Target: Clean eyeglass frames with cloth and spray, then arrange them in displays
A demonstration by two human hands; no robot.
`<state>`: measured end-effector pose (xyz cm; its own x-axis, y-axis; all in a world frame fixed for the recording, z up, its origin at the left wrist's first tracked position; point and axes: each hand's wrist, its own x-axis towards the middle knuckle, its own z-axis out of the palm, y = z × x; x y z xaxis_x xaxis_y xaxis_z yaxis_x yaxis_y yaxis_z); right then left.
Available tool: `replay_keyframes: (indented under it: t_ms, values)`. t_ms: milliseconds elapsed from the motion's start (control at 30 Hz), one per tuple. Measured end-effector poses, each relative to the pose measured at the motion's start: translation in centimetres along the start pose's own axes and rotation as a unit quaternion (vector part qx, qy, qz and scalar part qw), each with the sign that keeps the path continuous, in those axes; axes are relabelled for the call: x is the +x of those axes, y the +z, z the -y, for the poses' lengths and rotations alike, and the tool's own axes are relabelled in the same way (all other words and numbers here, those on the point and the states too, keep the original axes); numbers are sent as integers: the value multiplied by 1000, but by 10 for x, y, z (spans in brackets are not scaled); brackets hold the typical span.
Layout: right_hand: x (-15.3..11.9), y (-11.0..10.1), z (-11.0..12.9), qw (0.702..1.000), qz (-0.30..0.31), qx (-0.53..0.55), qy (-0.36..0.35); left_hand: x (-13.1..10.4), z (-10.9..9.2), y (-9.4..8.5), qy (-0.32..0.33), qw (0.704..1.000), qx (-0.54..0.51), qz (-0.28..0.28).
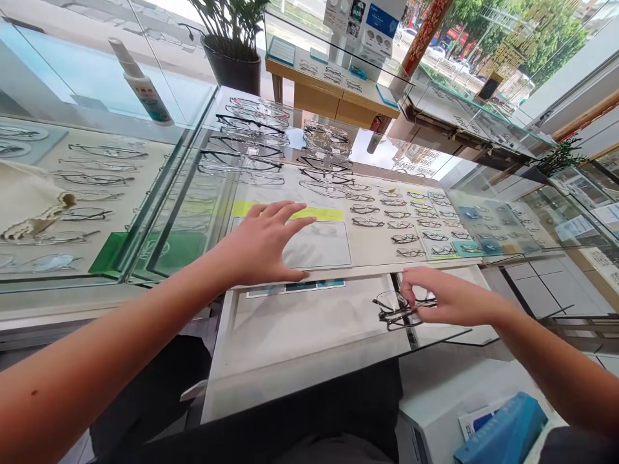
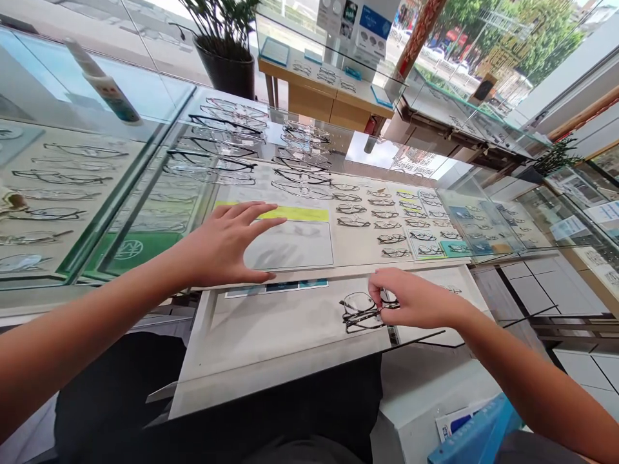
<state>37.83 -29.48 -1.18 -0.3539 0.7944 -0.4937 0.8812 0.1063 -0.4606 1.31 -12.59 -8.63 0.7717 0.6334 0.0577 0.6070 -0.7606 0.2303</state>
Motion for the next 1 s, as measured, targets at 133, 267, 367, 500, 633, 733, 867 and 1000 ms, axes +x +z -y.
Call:
replay_keyframes:
  t_ms: [133, 267, 367, 500, 633, 733, 867, 1000]
  values:
    - [13, 27, -19, 999, 40, 18, 25, 0, 0, 1, -5, 1000, 3, -2]
    - [41, 41, -54, 999, 22, 3, 30, 0, 0, 1, -5, 1000, -1, -5]
    - [70, 47, -85, 996, -47, -71, 23, 0, 1, 1, -5, 1000, -5, -8]
    - [115, 50, -127, 985, -119, -128, 11, 0, 1, 1, -7, 1000, -4, -3]
    - [158, 47, -161, 974, -168, -155, 3, 1, 1, -1, -12, 1000, -10, 2]
    - [184, 43, -180, 969, -186, -164, -8, 2, 1, -2, -15, 1000, -14, 9]
    - [207, 39, -196, 966, -196, -168, -20, 2, 4, -2, -15, 1000, -16, 14]
    - [219, 38, -206, 964, -204, -168, -23, 1, 5, -2, -12, 1000, -9, 17]
